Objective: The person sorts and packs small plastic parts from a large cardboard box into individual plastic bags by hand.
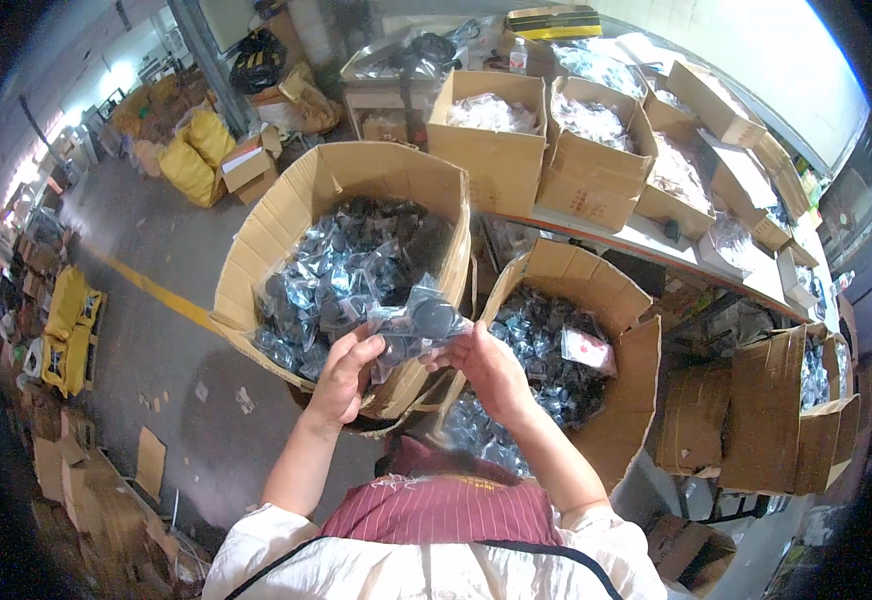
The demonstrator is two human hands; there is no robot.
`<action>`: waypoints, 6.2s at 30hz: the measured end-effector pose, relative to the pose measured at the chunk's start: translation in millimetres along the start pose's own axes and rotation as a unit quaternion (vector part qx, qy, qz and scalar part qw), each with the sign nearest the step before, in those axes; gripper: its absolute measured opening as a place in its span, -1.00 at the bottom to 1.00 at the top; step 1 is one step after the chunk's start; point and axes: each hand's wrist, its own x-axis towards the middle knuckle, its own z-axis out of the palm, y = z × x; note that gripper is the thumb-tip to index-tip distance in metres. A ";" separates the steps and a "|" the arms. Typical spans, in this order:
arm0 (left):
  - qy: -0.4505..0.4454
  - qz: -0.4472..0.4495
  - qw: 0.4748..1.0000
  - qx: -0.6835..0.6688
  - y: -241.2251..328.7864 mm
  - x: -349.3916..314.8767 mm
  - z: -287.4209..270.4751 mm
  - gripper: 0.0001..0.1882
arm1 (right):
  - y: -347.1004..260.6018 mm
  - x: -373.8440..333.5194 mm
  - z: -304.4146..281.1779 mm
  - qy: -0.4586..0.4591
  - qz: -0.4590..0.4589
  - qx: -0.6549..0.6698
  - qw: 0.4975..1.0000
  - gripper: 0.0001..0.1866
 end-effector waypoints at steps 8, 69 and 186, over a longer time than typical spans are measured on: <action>0.077 0.027 0.977 -0.197 -20.6 10.7 -28.9 -0.48 | -7.6 11.1 -5.9 0.051 -0.026 -0.120 0.991 -0.66; 0.100 0.026 0.993 0.059 -26.2 19.0 -20.0 -0.79 | 156.4 -150.4 -282.8 0.158 0.308 -0.286 0.893 -0.54; -0.098 -0.111 0.983 0.104 -80.3 8.0 78.2 -0.62 | -43.3 -152.4 -23.5 0.144 0.040 -0.086 0.985 -0.12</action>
